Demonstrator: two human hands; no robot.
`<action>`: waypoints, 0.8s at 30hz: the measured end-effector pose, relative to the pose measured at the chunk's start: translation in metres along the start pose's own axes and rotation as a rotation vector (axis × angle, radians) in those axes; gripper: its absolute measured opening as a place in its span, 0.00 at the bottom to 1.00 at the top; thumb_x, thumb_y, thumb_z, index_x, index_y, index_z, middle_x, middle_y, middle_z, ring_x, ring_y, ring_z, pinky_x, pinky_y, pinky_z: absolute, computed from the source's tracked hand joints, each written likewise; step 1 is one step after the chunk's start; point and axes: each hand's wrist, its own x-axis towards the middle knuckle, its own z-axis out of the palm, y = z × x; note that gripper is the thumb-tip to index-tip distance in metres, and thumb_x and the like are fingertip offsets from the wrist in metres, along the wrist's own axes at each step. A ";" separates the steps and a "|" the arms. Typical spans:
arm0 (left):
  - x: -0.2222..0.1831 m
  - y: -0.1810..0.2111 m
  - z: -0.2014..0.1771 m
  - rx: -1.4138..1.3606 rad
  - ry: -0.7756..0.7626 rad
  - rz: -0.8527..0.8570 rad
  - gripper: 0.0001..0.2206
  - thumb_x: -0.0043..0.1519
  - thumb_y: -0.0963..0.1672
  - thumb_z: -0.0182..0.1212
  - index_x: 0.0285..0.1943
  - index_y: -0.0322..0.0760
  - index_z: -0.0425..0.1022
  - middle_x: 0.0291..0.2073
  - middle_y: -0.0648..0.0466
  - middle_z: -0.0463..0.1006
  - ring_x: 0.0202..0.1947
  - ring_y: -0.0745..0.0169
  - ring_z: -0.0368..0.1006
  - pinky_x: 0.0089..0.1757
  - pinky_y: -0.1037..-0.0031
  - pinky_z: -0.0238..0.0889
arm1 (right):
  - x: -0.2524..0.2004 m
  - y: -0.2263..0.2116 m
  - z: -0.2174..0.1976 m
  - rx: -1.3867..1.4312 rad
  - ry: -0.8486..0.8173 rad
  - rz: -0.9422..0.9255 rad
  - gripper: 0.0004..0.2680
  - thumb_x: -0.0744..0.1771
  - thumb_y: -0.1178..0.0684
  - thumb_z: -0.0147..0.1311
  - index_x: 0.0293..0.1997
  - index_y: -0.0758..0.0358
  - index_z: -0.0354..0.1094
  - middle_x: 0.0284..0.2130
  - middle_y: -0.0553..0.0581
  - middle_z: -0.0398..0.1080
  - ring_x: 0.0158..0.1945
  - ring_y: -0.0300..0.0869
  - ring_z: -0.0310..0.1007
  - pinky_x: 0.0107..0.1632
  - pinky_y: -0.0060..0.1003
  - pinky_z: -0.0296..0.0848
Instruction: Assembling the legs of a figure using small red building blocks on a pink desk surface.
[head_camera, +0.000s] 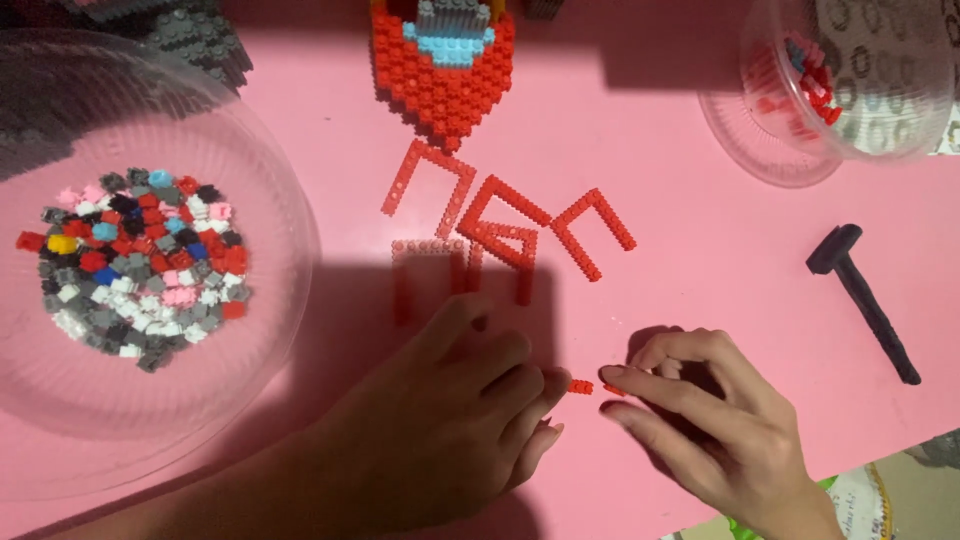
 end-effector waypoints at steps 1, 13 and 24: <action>0.000 0.000 0.000 -0.007 -0.001 -0.006 0.12 0.71 0.50 0.66 0.44 0.38 0.81 0.28 0.58 0.70 0.34 0.55 0.66 0.51 0.56 0.65 | -0.001 0.000 0.001 -0.002 0.008 0.014 0.09 0.65 0.56 0.63 0.48 0.66 0.78 0.40 0.59 0.68 0.40 0.44 0.75 0.47 0.34 0.78; -0.002 -0.001 -0.001 -0.086 -0.014 -0.001 0.11 0.73 0.45 0.64 0.36 0.44 0.82 0.35 0.58 0.75 0.34 0.53 0.64 0.50 0.52 0.64 | 0.003 -0.016 0.009 -0.013 0.078 0.105 0.04 0.64 0.60 0.61 0.39 0.69 0.78 0.33 0.60 0.70 0.34 0.45 0.77 0.42 0.31 0.79; -0.003 0.000 0.003 -0.203 0.023 -0.043 0.14 0.74 0.42 0.64 0.32 0.37 0.80 0.38 0.50 0.78 0.35 0.48 0.66 0.49 0.50 0.62 | 0.008 -0.020 0.016 0.071 0.111 0.189 0.05 0.64 0.61 0.60 0.39 0.71 0.78 0.32 0.60 0.70 0.33 0.45 0.77 0.42 0.31 0.77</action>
